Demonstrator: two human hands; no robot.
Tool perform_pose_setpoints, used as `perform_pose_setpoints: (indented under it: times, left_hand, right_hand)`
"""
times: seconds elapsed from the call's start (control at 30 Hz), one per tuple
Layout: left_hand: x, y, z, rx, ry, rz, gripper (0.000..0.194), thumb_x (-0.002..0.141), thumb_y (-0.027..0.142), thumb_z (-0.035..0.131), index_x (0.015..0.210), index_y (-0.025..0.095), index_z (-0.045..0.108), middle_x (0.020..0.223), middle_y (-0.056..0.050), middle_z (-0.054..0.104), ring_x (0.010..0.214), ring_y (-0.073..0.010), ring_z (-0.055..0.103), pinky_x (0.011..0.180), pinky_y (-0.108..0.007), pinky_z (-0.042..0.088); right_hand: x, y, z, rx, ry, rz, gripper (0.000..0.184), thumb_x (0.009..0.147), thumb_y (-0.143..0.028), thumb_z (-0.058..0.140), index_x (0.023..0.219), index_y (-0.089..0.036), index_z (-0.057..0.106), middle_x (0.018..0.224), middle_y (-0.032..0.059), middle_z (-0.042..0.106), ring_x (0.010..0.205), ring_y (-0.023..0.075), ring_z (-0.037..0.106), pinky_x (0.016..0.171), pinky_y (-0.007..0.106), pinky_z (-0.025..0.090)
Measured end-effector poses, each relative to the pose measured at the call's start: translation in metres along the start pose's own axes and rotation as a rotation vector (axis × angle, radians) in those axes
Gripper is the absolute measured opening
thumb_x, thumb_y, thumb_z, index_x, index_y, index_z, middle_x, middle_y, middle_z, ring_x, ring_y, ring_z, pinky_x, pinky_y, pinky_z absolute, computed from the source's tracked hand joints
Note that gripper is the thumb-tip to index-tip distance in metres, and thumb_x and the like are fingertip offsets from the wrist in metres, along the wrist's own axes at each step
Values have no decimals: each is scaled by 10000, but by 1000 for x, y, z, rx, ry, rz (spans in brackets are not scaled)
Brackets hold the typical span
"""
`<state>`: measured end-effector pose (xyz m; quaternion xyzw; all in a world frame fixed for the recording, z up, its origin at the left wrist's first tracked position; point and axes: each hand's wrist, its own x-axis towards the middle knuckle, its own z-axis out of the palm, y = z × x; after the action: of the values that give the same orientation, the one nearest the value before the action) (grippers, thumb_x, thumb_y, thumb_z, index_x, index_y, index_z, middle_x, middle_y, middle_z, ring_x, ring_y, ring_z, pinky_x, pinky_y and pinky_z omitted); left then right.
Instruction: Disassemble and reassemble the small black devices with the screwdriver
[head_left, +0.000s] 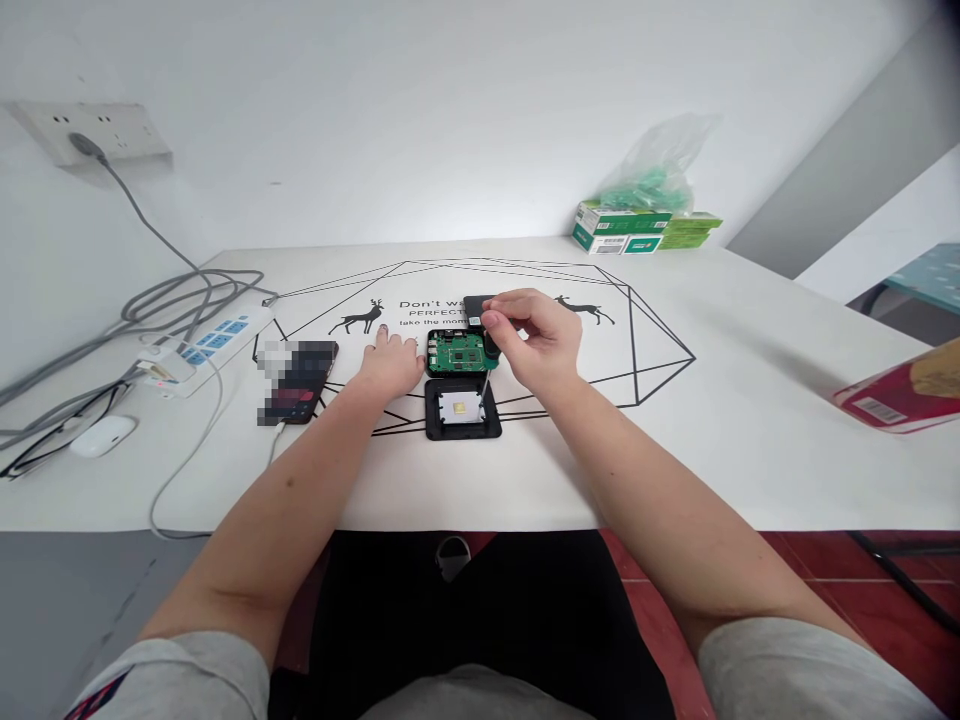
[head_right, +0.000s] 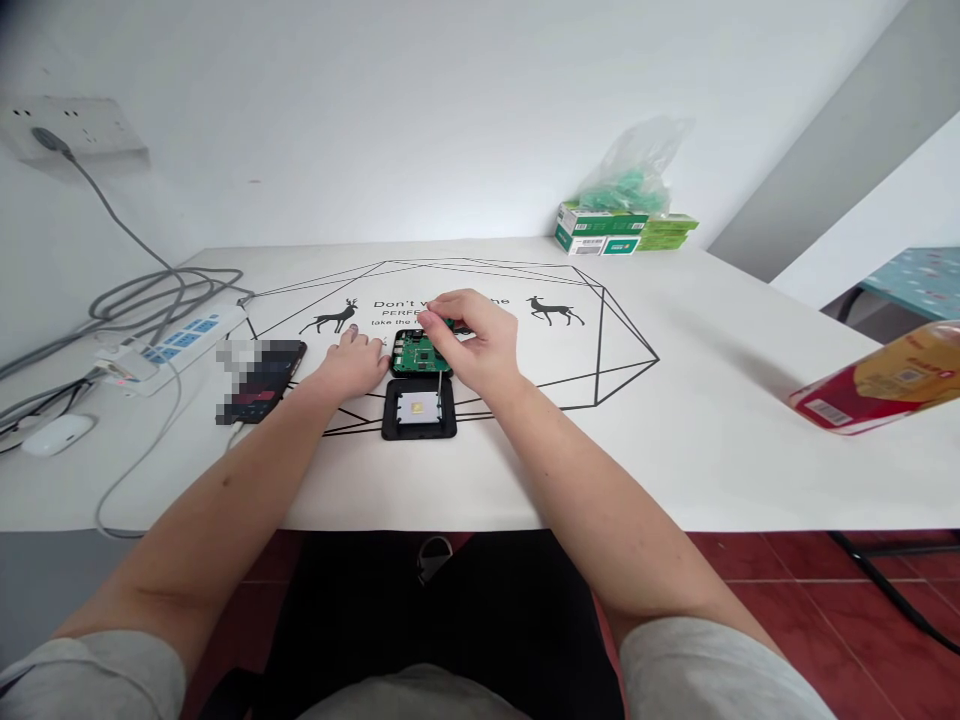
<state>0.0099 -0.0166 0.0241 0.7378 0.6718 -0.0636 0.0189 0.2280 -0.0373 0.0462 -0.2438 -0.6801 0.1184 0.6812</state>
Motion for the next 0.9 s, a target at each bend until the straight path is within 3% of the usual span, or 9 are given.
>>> perform_pose_setpoints:
  times: [0.2,0.43,0.6,0.77,0.9]
  left_hand:
    - [0,0,-1,9,-4,3,569,1147,429,286,1549,146,572,1702,-239,499,1702,-427,217,1251,-611,395]
    - [-1,1,-3,13,-15,-2,592,1151,428,275,1576,125,554,1718,-235,484,1704,-423,214,1264,-604,387]
    - [-3,1,-4,20,-8,1,575,1150,424,292,1564,133,565,1716,-238,485,1699,-421,228,1255,-596,397]
    - [-3,1,-5,5,-3,2,559,1145,430,310,1539,142,583,1694,-241,507,1693,-419,239,1248,-592,399]
    - [-1,-1,-3,10,3,7,560,1143,429,306,1541,145,581,1690,-241,513,1688,-423,249,1242,-604,401]
  right_hand:
    - [14,1,-17,53,-201,-60,249,1019,-476,696,937,-310,861,950,56,802,828,220,722,698,413,593]
    - [25,7,-31,352,-459,252,254,919,-514,854,1025,-284,867,993,52,773,893,198,709,734,360,610]
    - [25,11,-29,484,-443,405,376,788,-512,984,949,-244,776,933,6,729,802,140,680,652,276,608]
    - [21,5,-24,633,-449,513,448,761,-470,1013,937,-234,675,1137,39,812,976,196,815,817,391,719]
    - [18,2,-21,677,-459,573,483,755,-454,1020,943,-237,632,993,23,855,903,208,842,769,389,724]
